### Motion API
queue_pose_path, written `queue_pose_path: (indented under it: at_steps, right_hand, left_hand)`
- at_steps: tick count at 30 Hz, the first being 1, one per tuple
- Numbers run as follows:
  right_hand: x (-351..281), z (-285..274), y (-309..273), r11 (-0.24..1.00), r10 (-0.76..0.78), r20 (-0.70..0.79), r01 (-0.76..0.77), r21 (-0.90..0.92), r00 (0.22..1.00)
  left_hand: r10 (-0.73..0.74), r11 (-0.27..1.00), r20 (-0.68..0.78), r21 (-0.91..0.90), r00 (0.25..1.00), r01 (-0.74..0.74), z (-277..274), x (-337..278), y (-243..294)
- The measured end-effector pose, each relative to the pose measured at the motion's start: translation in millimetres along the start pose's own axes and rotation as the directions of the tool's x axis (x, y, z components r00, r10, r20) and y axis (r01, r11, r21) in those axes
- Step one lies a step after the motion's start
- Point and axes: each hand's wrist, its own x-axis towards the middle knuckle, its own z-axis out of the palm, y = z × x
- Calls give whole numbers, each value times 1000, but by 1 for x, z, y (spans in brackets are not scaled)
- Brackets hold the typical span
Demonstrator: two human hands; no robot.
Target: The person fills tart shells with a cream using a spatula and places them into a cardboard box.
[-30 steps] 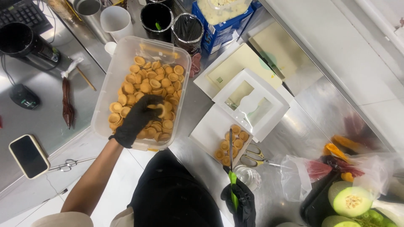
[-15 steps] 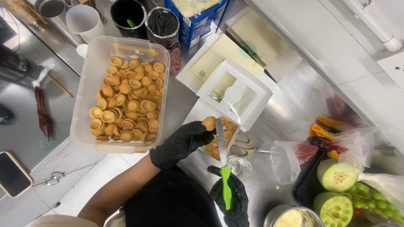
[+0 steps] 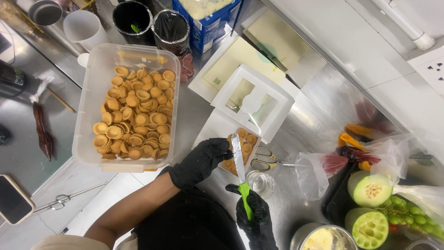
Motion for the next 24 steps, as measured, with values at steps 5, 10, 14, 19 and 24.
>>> queue_pose_path:
  at_steps: [5, 10, 14, 19, 24]
  right_hand:
    - [0, -26, 10, 999, 55, -104, -54, 10, 993]
    - [-5, -29, 2, 999, 33, -20, -32, 22, 999]
    - [-6, -40, 5, 996, -1, -20, 3, 94, 1000]
    - [-8, -72, 14, 947, -96, -3, 93, 308, 995]
    - [-21, -72, 5, 931, -165, -40, 170, 323, 985]
  left_hand:
    - [-28, 991, -19, -128, 999, 26, -7, -3, -11]
    - [-108, 962, 22, -250, 994, 110, -11, 3, -19]
    - [-165, 876, 41, -453, 985, 165, -19, 16, -55]
    - [-50, 996, 170, -68, 984, 63, -23, 23, -50]
    - [-47, 757, -233, 627, 971, 187, -26, 69, -102]
